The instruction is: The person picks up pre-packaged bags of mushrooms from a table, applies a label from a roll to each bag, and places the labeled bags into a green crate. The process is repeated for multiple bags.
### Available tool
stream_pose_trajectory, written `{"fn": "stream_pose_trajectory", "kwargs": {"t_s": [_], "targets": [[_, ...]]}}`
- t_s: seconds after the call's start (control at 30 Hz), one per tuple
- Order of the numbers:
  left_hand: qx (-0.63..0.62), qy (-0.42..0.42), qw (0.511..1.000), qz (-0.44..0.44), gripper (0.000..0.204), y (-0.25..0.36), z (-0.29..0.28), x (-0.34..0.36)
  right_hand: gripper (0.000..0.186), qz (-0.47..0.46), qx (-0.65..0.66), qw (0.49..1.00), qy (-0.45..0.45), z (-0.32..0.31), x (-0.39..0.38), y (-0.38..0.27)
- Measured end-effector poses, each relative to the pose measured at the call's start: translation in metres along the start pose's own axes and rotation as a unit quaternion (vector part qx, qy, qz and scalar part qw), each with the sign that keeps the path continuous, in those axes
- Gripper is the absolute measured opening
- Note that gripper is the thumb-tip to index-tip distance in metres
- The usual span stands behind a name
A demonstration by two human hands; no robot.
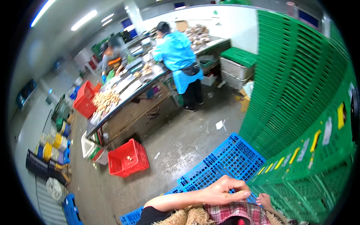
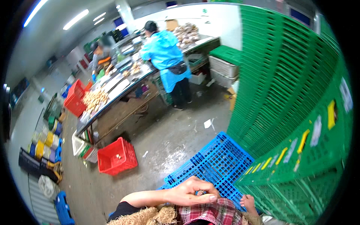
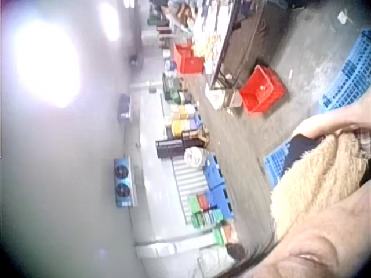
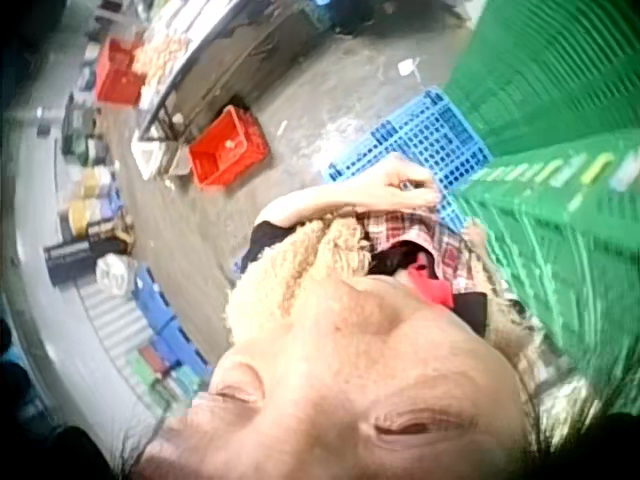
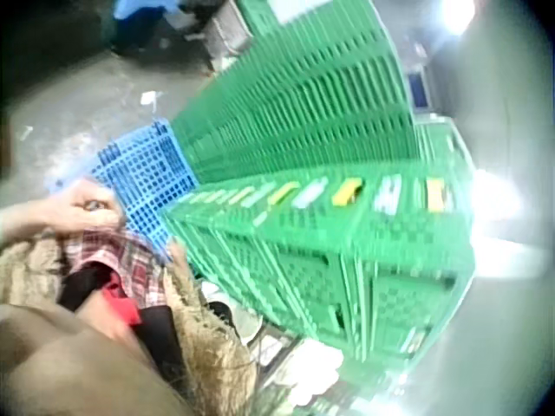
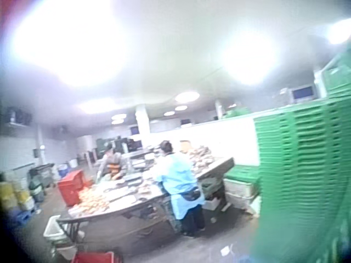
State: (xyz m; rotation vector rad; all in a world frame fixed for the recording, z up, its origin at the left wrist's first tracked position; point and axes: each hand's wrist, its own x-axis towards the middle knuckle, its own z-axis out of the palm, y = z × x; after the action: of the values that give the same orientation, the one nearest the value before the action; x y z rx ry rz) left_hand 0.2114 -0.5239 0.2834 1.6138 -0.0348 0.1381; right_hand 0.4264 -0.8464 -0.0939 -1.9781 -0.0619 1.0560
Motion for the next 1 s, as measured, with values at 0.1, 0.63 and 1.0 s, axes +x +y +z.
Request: {"fn": "stream_pose_trajectory", "kwargs": {"t_s": [0.1, 0.63, 1.0], "targets": [[-0.003, -0.017, 0.994, -0.104, 0.029, -0.071, -0.061, -0.012, 0.033, 0.042, -0.037, 0.996, -0.070, 0.023, 0.030, -0.054], [-0.051, 0.311, 0.857, -0.408, 0.033, -0.244, -0.331, 0.118, 0.038, -0.276, -0.356, 0.875, -0.176, 0.242, 0.374, -0.403], [0.107, 0.315, 0.784, -0.523, 0.040, -0.422, -0.525, 0.172, 0.041, -0.195, -0.329, 0.911, -0.157, 0.213, 0.487, -0.485]]}}
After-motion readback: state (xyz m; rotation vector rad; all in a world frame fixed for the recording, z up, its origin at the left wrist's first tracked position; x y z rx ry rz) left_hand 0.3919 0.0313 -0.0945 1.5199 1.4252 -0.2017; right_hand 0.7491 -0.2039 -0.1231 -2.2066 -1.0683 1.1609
